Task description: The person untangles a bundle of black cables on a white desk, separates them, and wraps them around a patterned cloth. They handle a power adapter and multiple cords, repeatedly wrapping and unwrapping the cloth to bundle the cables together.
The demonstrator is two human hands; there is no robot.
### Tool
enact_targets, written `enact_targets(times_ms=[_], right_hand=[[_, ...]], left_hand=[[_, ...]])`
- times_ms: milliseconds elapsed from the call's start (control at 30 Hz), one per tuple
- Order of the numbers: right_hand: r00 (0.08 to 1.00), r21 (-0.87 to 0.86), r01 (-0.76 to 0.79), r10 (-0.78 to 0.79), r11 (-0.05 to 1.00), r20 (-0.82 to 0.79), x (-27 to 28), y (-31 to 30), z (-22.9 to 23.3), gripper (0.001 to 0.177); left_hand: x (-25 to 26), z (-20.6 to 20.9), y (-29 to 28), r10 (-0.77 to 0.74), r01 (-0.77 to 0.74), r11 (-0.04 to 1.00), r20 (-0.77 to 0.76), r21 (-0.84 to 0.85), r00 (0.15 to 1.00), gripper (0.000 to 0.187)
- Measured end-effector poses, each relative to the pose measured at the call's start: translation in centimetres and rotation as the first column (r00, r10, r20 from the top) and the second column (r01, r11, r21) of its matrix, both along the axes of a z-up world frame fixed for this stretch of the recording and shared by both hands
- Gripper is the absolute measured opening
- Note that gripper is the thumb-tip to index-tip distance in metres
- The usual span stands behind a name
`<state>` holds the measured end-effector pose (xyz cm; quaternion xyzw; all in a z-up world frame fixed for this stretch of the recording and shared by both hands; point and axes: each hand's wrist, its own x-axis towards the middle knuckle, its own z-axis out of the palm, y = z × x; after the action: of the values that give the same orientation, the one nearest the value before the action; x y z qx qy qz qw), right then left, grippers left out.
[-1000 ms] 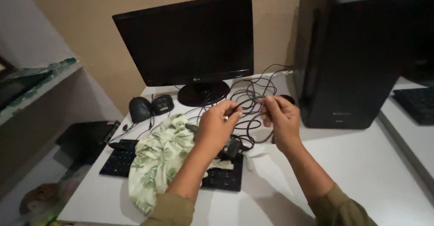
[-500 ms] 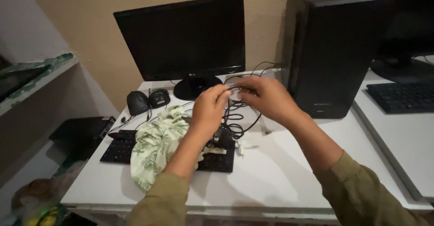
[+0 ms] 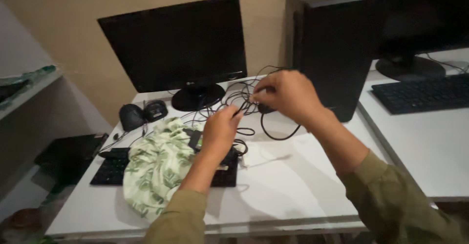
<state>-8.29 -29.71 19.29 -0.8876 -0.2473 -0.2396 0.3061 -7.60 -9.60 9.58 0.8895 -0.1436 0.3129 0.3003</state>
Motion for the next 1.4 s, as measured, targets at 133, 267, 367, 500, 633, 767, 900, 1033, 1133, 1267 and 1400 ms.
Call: enact_targets(times_ms=[133,267,367,500,633,767,900,1033,1133,1267,1400], right_hand=[[0.993,0.017,0.086,-0.085,0.996,-0.082,0.9,-2.0,0.7,0.021],[0.974,-0.048,0.153,-0.159,0.987,-0.162,1.3,-2.0,-0.4,0.025],[0.971,-0.187,0.124,-0.158,0.974,-0.178,2.0,-1.8,-1.7,0.028],[0.95,-0.348,0.065,-0.165,0.935,-0.264,3.3,-0.4,-4.0,0.027],[0.991,-0.275,-0.004,-0.034,0.961,-0.131,3.7,1.2,-5.4,0.027],[0.98,-0.079,-0.187,0.18,0.979,-0.081,3.7,3.9,-5.8,0.034],[0.975,-0.057,-0.167,0.156,0.984,-0.16,2.8,5.7,-5.4,0.026],[0.987,-0.106,-0.06,0.044,0.992,-0.154,2.3,5.8,-4.7,0.024],[0.988,-0.13,-0.03,0.01,0.991,-0.153,2.0,5.8,-4.5,0.022],[0.993,-0.086,-0.036,0.026,0.996,-0.111,2.1,6.1,-4.7,0.023],[0.997,-0.023,-0.051,0.049,0.998,-0.067,2.4,5.9,-4.6,0.025]], left_hand=[[0.8,-2.7,1.8,0.156,-0.161,0.987,-0.226,-0.006,0.962,0.023],[1.8,-4.6,2.8,0.156,-0.169,0.982,-0.142,-0.083,0.977,0.022],[2.3,-4.9,3.8,0.146,-0.175,0.957,-0.136,-0.23,0.98,0.022],[2.2,-3.9,5.4,0.131,-0.184,0.918,-0.168,-0.352,0.977,0.023],[1.4,-2.4,5.1,0.194,-0.205,0.95,-0.07,-0.234,0.979,0.021],[0.7,-0.9,3.8,0.199,-0.2,0.98,-0.043,-0.024,0.979,0.02],[0.4,0.2,2.4,0.187,-0.185,0.982,-0.056,0.041,0.981,0.018],[-0.1,0.5,1.9,0.194,-0.192,0.981,-0.118,0.027,0.974,0.018],[-0.6,-0.1,2.0,0.063,-0.076,0.994,-0.15,-0.084,0.987,0.024],[-0.6,-2.2,2.6,-0.155,0.136,0.985,-0.213,-0.102,0.965,0.067],[0.5,-5.1,3.1,0.09,-0.049,0.991,-0.362,0.121,0.928,0.054]])
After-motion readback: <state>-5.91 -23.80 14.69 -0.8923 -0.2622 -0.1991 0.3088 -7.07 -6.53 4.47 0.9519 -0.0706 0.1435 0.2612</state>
